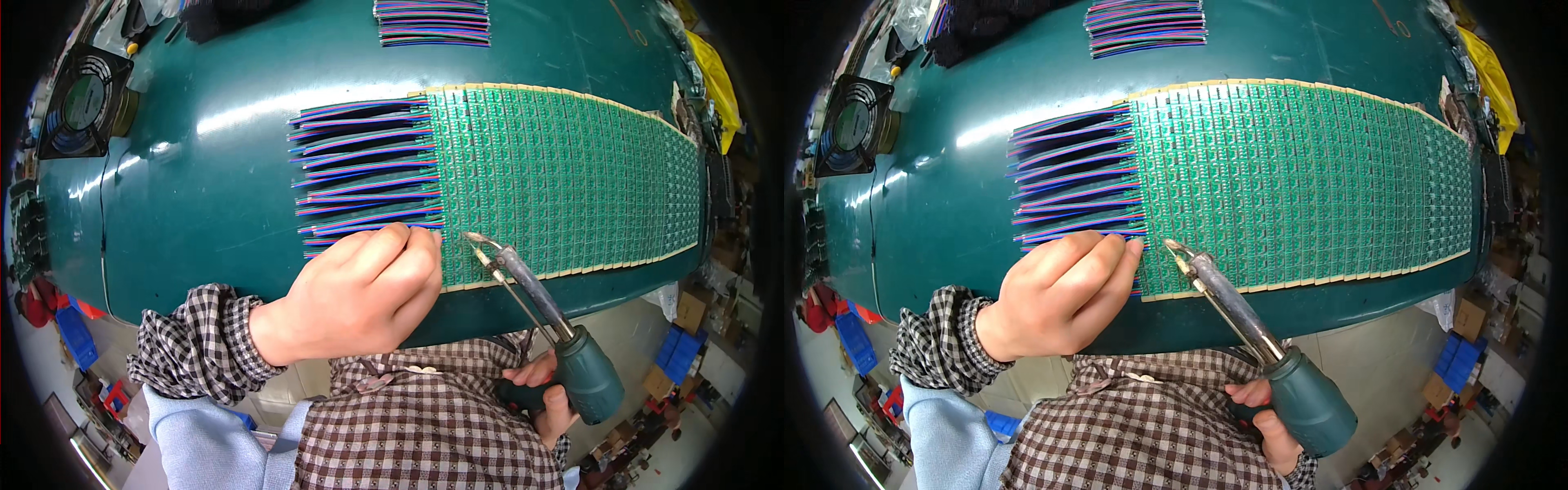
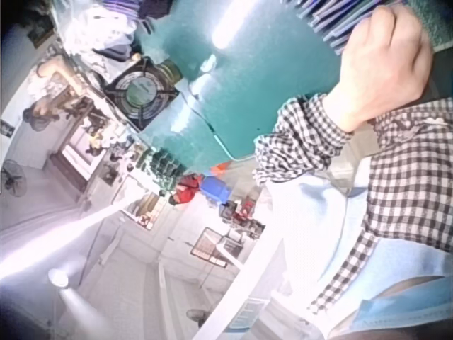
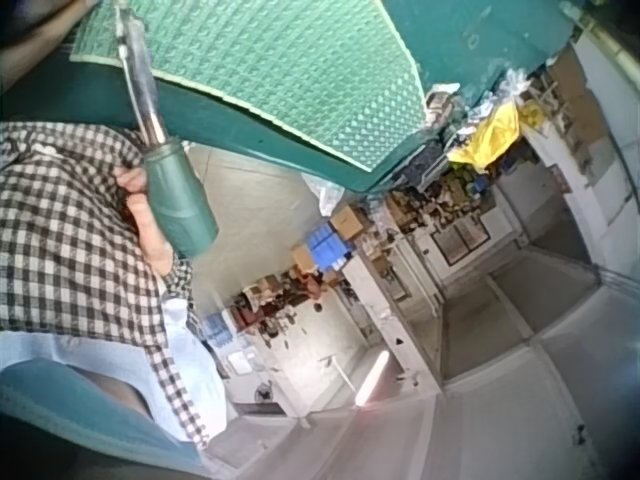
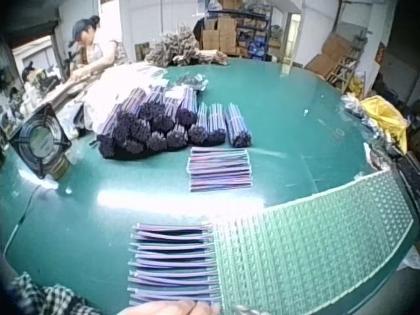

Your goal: The person places multi-colored ribbon cables onto circuit boards by hand and solders them to the boards using a soldering gun.

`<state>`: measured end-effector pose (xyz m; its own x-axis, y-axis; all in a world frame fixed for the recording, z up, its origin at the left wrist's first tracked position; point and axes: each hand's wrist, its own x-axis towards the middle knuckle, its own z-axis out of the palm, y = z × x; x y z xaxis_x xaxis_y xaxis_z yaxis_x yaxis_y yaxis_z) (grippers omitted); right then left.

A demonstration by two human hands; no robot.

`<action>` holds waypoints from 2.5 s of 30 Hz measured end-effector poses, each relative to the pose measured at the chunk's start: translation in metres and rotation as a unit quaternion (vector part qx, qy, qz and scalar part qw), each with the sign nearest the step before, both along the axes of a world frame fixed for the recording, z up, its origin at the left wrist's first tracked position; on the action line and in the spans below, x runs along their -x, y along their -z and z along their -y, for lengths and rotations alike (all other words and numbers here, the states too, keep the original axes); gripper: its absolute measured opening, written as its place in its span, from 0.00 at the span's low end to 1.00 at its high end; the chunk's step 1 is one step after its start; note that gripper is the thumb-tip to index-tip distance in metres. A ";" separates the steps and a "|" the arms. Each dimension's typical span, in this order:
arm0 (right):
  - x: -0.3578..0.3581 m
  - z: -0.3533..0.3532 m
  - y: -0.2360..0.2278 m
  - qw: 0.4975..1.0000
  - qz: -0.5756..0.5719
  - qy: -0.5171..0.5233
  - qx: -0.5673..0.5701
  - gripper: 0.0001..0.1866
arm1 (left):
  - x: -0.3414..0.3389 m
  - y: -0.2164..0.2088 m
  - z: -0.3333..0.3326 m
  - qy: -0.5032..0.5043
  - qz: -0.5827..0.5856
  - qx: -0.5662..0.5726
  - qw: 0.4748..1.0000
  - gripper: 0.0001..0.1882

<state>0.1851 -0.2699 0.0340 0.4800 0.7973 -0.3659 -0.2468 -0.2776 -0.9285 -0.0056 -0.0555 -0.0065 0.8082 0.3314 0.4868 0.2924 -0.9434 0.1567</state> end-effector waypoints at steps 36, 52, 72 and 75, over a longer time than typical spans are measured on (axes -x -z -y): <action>-0.068 -0.023 0.028 0.969 -0.116 0.137 -0.172 0.27 | -0.089 -0.020 -0.148 -0.102 -0.025 0.105 0.989 0.06; -0.049 -0.016 0.019 0.978 -0.116 0.102 -0.141 0.30 | -0.058 -0.037 -0.132 -0.097 0.138 0.159 0.973 0.08; -0.015 0.009 -0.001 0.998 -0.018 0.027 -0.050 0.35 | 0.006 -0.005 0.021 -0.032 0.008 0.045 0.998 0.19; -0.009 0.010 -0.005 1.000 0.003 0.006 -0.013 0.32 | 0.004 -0.004 0.020 -0.034 0.022 0.055 0.998 0.19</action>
<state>0.1943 -0.2799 0.0393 0.4919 0.8006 -0.3421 -0.2438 -0.2505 -0.9369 -0.0098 -0.0755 -0.0024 0.7611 0.4375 0.4788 0.3448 -0.8982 0.2724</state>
